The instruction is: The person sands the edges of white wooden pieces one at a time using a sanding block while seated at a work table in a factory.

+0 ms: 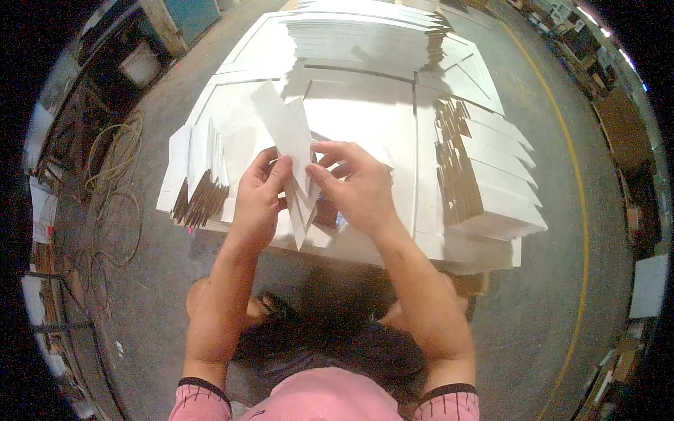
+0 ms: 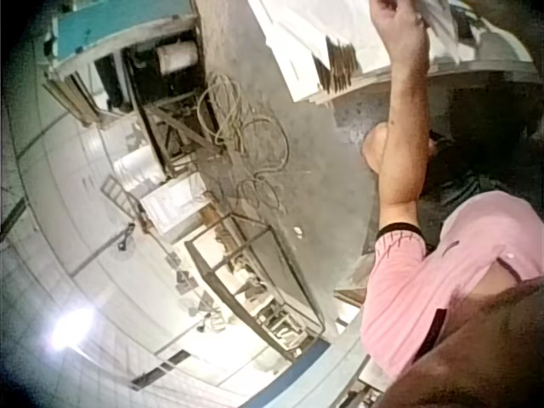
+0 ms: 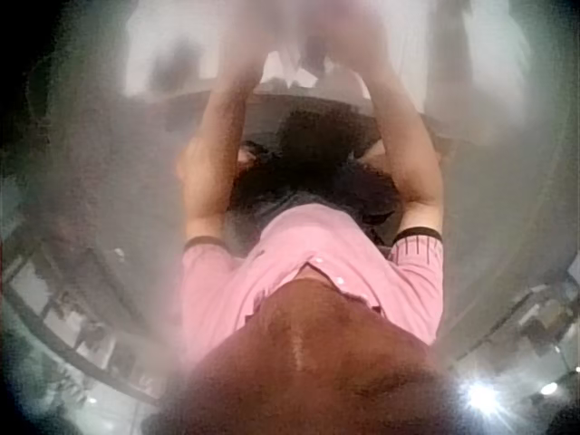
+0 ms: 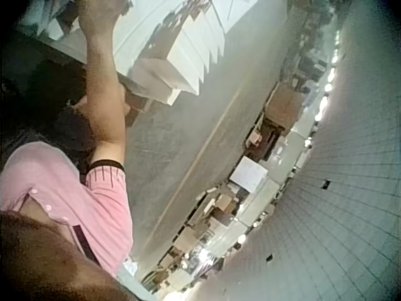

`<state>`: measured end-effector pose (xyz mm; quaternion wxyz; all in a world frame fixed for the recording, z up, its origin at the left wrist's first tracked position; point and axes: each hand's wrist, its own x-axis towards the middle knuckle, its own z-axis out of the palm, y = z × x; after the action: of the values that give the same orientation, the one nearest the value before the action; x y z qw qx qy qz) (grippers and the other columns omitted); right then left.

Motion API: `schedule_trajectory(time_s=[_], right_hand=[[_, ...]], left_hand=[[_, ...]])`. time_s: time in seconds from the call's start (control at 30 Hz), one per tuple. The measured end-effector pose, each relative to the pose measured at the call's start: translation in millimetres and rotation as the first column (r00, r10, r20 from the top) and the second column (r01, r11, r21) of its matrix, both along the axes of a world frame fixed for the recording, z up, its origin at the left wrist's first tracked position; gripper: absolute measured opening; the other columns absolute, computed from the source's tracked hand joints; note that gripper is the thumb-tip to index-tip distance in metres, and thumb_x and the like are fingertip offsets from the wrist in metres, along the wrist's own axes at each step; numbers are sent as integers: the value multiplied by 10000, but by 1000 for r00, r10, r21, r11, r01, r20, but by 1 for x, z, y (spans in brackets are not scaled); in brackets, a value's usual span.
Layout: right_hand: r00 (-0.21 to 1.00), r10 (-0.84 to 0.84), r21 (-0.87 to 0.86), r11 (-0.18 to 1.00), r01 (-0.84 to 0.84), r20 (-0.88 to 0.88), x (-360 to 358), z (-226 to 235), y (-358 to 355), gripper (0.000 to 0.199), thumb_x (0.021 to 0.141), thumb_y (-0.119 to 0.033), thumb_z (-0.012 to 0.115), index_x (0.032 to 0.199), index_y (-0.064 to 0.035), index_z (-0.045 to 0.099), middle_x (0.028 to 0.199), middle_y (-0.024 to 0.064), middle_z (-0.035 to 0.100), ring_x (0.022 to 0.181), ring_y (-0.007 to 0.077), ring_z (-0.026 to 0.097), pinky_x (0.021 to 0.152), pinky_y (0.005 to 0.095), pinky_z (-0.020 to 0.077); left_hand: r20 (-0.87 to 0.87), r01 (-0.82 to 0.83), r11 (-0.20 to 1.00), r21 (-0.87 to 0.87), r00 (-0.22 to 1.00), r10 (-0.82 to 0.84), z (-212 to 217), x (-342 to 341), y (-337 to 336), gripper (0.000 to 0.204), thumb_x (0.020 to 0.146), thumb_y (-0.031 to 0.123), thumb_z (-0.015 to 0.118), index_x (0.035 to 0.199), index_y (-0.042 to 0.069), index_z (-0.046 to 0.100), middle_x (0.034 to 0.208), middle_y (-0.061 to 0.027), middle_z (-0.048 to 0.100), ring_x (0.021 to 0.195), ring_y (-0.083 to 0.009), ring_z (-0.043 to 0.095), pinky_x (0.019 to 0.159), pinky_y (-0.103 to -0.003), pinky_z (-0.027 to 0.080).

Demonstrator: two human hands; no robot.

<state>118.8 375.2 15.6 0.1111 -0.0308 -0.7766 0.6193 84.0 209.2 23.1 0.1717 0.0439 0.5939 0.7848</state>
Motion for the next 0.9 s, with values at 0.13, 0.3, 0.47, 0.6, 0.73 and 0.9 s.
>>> schedule_trajectory(time_s=[0.13, 0.3, 0.47, 0.6, 0.73, 0.9], right_hand=[[999, -29, -12, 999, 30, 33, 0, -4, -3, 337, 844, -173, 798, 1135, -48, 682, 970, 63, 701, 838, 162, 703, 662, 295, 569], [999, -20, -12, 1000, 20, 25, 1, 3, -6, 311, 851, -178, 791, 1104, -40, 674, 965, 71, 700, 852, 165, 703, 668, 301, 576], [998, 8, -34, 999, -6, 62, 2, 6, -5, 320, 867, -199, 776, 1125, -41, 672, 979, 82, 704, 860, 168, 703, 680, 306, 574], [998, 15, -39, 999, -13, 62, 1, 0, 1, 335, 896, -271, 740, 1133, -42, 681, 997, 84, 709, 853, 175, 703, 691, 310, 564], [988, 35, 533, 838, -112, 152, 14, 5, 6, 335, 891, -321, 735, 1110, -70, 702, 1006, 65, 686, 843, 198, 683, 735, 349, 547], [993, 103, 825, 556, -105, 57, 24, -10, 2, 273, 822, -291, 784, 984, -83, 712, 942, 70, 644, 864, 270, 651, 778, 408, 539]], left_hand=[[23, -17, 998, 57, 1000, 16, -6, -2, 0, 422, 1024, 279, 587, 1291, -38, 505, 1054, -88, 651, 884, -135, 658, 685, -301, 603], [25, -53, 996, 73, 998, 51, -4, 1, 1, 457, 1014, 315, 601, 1295, -30, 497, 1049, -98, 656, 897, -143, 671, 689, -314, 617], [27, -43, 998, 52, 999, 42, -3, -2, 0, 438, 1007, 312, 613, 1274, -18, 508, 1040, -105, 663, 914, -152, 677, 703, -325, 618], [33, -77, 987, 138, 997, 73, -1, -9, -5, 363, 1005, 277, 616, 1223, 2, 526, 1016, -91, 670, 890, -152, 679, 701, -329, 615], [116, -236, 965, 117, 968, 223, 5, -25, -26, 422, 1024, 261, 552, 1324, -29, 485, 1181, -151, 628, 1085, -237, 634, 886, -392, 543], [81, -262, 952, 158, 964, 252, 11, -32, -38, 429, 1052, 270, 451, 1335, -51, 470, 1200, -171, 622, 1081, -288, 628, 941, -438, 516]])
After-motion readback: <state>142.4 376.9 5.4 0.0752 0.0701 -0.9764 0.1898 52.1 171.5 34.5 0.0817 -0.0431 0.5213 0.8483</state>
